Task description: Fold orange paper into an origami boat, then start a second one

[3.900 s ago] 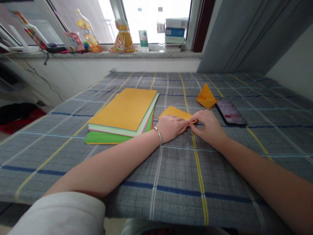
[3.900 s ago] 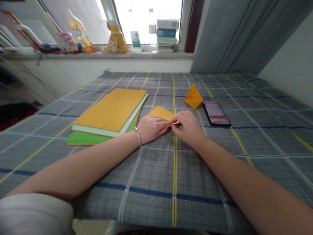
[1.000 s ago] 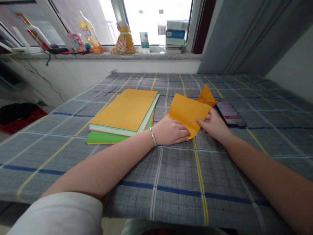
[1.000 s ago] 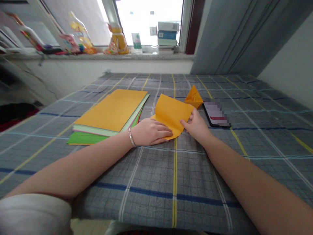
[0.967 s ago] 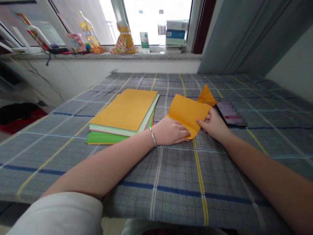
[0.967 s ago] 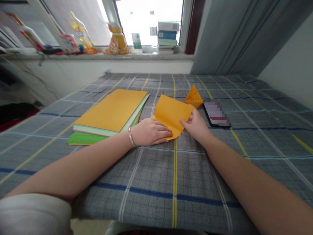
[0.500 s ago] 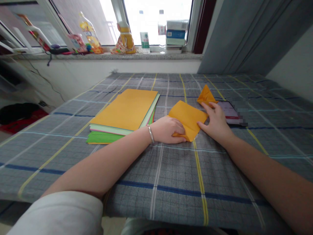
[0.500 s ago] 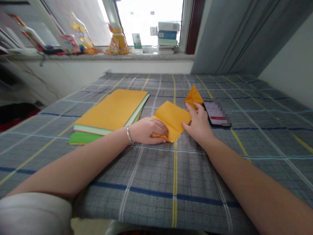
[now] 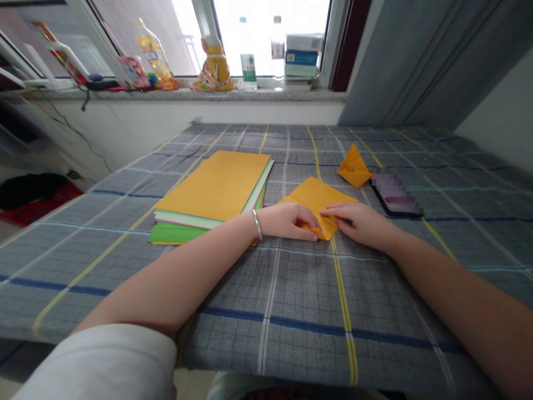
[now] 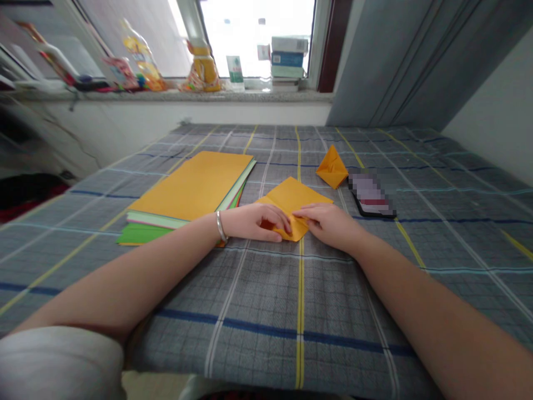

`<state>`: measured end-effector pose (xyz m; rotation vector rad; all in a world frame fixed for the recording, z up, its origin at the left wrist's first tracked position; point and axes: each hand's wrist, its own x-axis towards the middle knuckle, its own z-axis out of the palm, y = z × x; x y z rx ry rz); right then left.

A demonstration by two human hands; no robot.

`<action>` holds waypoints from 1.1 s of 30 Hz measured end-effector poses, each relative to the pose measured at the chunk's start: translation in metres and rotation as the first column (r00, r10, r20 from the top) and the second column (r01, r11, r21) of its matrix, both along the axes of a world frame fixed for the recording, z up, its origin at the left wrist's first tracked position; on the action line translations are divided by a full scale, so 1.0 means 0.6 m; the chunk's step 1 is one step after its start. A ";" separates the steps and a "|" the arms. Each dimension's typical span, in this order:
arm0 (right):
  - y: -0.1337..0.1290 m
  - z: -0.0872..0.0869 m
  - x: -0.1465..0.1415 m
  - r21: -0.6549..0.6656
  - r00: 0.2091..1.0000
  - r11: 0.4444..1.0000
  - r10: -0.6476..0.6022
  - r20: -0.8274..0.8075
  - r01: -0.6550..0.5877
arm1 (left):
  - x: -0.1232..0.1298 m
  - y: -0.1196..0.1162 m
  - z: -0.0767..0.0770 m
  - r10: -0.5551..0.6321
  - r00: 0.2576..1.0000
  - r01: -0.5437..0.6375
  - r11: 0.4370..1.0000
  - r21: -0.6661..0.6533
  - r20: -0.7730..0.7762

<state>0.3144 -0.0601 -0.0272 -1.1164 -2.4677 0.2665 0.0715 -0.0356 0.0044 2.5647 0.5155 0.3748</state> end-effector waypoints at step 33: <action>0.003 0.008 -0.011 -0.095 0.991 0.987 -0.131 0.008 0.131 | 0.012 -0.003 -0.024 0.612 0.768 -0.563 0.785 0.259 -0.188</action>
